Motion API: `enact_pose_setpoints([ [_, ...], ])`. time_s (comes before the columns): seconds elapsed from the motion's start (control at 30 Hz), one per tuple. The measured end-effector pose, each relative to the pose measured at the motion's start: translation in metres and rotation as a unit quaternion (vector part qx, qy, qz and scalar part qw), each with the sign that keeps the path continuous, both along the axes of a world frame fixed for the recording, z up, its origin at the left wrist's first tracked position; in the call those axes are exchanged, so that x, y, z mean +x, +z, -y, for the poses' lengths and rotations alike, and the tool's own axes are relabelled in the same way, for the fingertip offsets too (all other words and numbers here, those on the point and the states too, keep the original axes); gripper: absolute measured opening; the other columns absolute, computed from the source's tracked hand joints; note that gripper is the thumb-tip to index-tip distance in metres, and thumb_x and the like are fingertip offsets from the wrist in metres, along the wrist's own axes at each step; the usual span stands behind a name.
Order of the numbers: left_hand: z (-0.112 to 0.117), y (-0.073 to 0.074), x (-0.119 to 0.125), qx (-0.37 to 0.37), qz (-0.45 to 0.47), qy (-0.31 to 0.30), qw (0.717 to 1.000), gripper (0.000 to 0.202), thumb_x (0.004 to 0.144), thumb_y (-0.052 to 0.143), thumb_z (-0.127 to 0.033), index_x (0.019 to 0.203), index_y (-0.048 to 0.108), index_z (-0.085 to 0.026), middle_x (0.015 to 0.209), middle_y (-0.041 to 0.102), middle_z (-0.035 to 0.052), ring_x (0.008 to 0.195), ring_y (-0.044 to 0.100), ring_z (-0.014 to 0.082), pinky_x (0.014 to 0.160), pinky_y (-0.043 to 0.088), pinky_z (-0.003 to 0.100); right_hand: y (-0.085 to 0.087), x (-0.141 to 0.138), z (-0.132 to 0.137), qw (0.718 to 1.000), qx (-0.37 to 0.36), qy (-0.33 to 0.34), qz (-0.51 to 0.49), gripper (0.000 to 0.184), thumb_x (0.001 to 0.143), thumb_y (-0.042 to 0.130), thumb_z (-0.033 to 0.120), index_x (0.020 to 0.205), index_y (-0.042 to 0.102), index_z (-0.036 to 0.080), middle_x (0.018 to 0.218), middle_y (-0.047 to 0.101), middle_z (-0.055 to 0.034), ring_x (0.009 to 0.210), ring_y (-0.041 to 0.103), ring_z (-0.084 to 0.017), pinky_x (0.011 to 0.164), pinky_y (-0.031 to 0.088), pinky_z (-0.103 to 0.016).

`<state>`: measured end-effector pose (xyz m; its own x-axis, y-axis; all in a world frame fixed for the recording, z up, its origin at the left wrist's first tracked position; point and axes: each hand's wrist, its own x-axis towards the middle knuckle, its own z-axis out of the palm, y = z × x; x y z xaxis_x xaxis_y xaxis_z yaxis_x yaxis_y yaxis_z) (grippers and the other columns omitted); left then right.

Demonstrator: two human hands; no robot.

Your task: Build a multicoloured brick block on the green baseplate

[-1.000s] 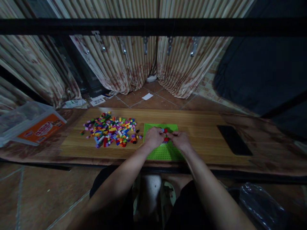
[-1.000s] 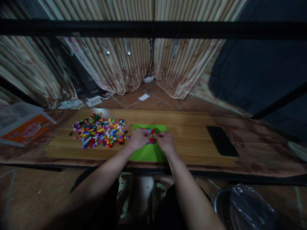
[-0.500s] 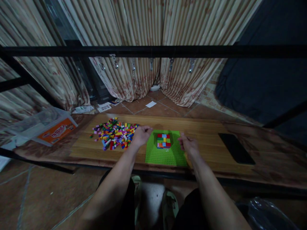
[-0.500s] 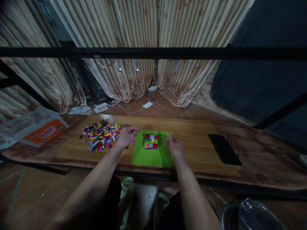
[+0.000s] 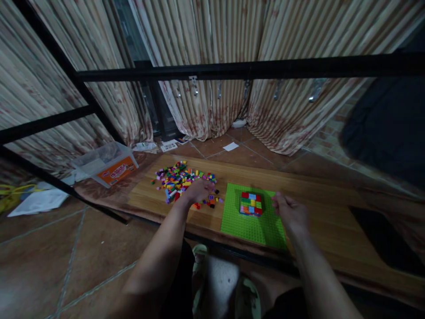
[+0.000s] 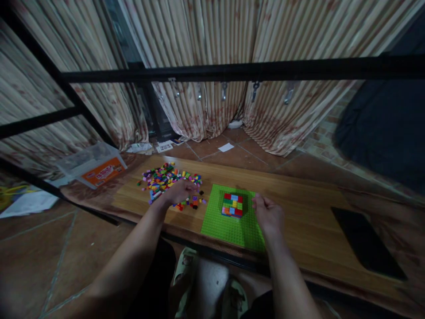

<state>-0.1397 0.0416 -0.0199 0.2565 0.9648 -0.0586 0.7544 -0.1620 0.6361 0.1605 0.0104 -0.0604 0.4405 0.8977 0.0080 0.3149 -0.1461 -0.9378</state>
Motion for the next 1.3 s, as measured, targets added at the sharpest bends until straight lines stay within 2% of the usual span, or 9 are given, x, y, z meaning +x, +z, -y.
enact_pose_setpoints([
  [0.1,0.001,0.0,-0.002,-0.028,-0.014,0.008,0.999,0.029,0.064,0.053,-0.006,0.083,0.073,-0.016,0.075,0.072,0.0009,0.069,0.062,0.0136,0.063,0.046,0.02,-0.003,0.003,0.0,1.0,0.002,0.012,0.027,0.06,0.072,0.054,0.068,0.078,0.072,0.012,0.061,0.066,-0.0084,0.05,0.056,-0.016,0.05,0.042,-0.028],
  [0.2,0.006,0.001,-0.002,-0.036,-0.039,-0.018,0.998,0.026,0.062,0.06,-0.01,0.084,0.073,-0.016,0.072,0.071,0.0004,0.067,0.061,0.0142,0.061,0.046,0.021,-0.004,0.004,0.0,0.998,0.002,0.024,0.049,0.061,0.072,0.053,0.069,0.081,0.073,0.011,0.064,0.068,-0.0094,0.052,0.058,-0.018,0.051,0.042,-0.029],
  [0.47,0.006,-0.002,-0.002,0.007,-0.135,-0.097,0.986,0.044,0.061,0.052,-0.004,0.095,0.075,-0.022,0.092,0.073,0.0014,0.085,0.064,0.0168,0.072,0.047,0.021,-0.003,-0.001,0.001,0.991,-0.011,0.059,0.119,0.058,0.076,0.048,0.066,0.081,0.072,0.014,0.069,0.07,-0.0092,0.056,0.06,-0.02,0.054,0.042,-0.03],
  [0.63,0.004,-0.005,0.0,0.021,-0.151,-0.091,0.984,0.036,0.066,0.056,-0.009,0.093,0.075,-0.023,0.095,0.073,0.0015,0.088,0.063,0.0174,0.077,0.047,0.022,-0.001,-0.001,0.003,0.989,-0.009,0.066,0.135,0.056,0.078,0.047,0.065,0.078,0.071,0.014,0.069,0.07,-0.0093,0.057,0.06,-0.02,0.054,0.042,-0.03],
  [0.9,0.002,-0.006,0.002,0.06,-0.173,-0.071,0.981,0.022,0.073,0.055,-0.013,0.083,0.073,-0.019,0.086,0.072,0.0047,0.083,0.064,0.0175,0.073,0.046,0.023,-0.004,-0.001,0.001,0.989,0.006,0.068,0.13,0.057,0.078,0.046,0.066,0.079,0.071,0.014,0.069,0.071,-0.0097,0.057,0.06,-0.02,0.054,0.042,-0.03],
  [1.0,0.002,-0.002,0.006,0.063,-0.142,-0.07,0.985,0.022,0.079,0.051,-0.018,0.085,0.072,-0.018,0.08,0.071,0.0045,0.076,0.063,0.0165,0.069,0.045,0.023,-0.003,-0.003,0.001,0.991,0.002,0.062,0.121,0.057,0.078,0.046,0.065,0.078,0.071,0.014,0.067,0.071,-0.0096,0.057,0.06,-0.02,0.055,0.043,-0.03],
  [1.07,0.002,0.001,0.013,0.061,-0.077,-0.081,0.992,0.023,0.082,0.049,-0.019,0.088,0.071,-0.017,0.078,0.07,0.0033,0.073,0.063,0.0151,0.067,0.045,0.022,-0.001,-0.005,0.001,0.992,0.007,0.06,0.114,0.056,0.078,0.047,0.065,0.077,0.071,0.014,0.066,0.07,-0.0092,0.056,0.06,-0.02,0.055,0.043,-0.029],
  [1.17,0.004,0.002,0.029,0.051,0.029,-0.098,0.993,0.025,0.084,0.048,-0.02,0.094,0.07,-0.016,0.081,0.07,0.0028,0.073,0.062,0.0139,0.066,0.045,0.021,0.001,-0.007,0.001,0.992,0.021,0.064,0.11,0.054,0.078,0.047,0.064,0.075,0.071,0.015,0.067,0.071,-0.0089,0.056,0.06,-0.019,0.054,0.042,-0.028],
  [1.3,0.008,-0.002,0.054,0.041,0.081,-0.09,0.992,0.026,0.085,0.05,-0.025,0.101,0.068,-0.015,0.087,0.071,0.0032,0.076,0.062,0.0139,0.069,0.046,0.022,0.001,-0.007,0.002,0.991,0.015,0.073,0.11,0.052,0.079,0.047,0.062,0.077,0.071,0.016,0.069,0.071,-0.0082,0.057,0.061,-0.018,0.056,0.043,-0.028],
])
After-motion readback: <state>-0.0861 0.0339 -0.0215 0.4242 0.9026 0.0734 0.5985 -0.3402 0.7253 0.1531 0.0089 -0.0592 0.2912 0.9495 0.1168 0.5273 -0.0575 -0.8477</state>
